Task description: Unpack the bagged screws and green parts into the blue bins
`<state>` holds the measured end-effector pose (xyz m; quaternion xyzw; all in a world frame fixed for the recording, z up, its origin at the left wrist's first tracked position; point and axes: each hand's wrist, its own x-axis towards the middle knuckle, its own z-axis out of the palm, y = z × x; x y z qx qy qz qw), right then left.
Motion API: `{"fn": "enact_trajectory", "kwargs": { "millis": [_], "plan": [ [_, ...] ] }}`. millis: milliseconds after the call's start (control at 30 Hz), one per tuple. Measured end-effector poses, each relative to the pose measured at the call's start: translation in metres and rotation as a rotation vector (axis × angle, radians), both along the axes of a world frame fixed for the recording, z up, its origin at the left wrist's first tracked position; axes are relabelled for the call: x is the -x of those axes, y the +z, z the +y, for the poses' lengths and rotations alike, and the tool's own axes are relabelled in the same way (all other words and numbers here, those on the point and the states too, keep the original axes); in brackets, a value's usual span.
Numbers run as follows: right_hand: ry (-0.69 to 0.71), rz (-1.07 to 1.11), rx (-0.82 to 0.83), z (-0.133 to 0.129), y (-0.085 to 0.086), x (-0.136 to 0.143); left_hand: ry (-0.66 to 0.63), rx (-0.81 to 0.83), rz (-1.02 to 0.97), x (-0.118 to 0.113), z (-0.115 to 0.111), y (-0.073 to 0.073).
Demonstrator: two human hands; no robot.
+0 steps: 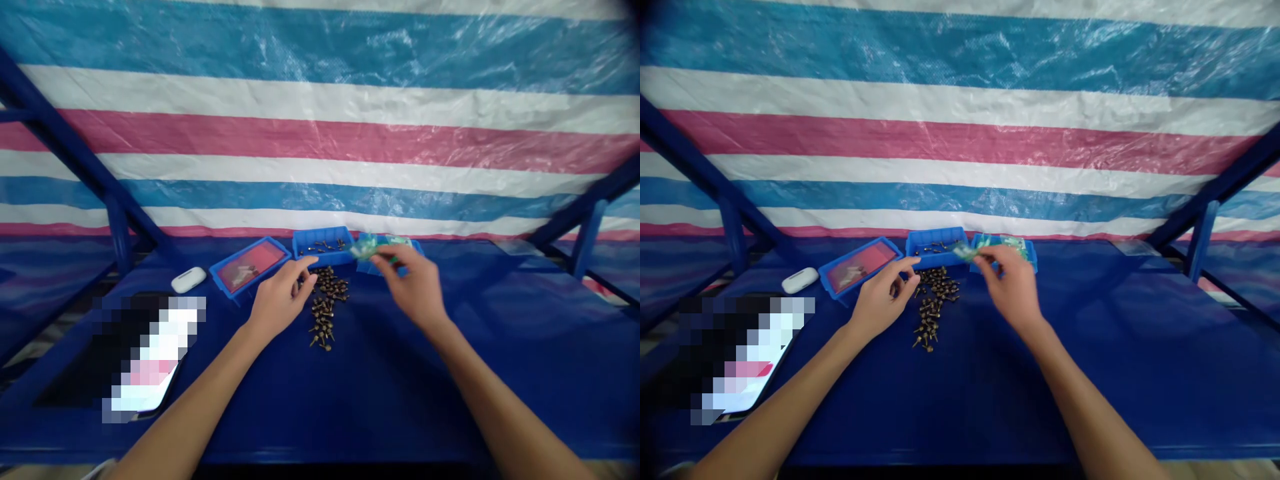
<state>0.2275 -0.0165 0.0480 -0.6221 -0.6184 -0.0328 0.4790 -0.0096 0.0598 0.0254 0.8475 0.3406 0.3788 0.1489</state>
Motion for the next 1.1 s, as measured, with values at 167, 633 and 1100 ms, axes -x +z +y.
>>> {"fn": "enact_trajectory", "kwargs": {
  "millis": [167, 633, 1100],
  "plan": [
    [-0.121, -0.348, -0.042, 0.012, -0.008, -0.047, 0.041, -0.111, 0.058, 0.002, 0.001, -0.001],
    [-0.227, -0.508, 0.017, 0.004, -0.014, -0.024, -0.059, -0.095, 0.244, 0.003, 0.0, 0.001],
    [0.338, -0.437, 0.275, 0.014, -0.053, 0.028, -0.131, 0.048, 0.486, -0.002, -0.005, -0.018]
  ]
}}
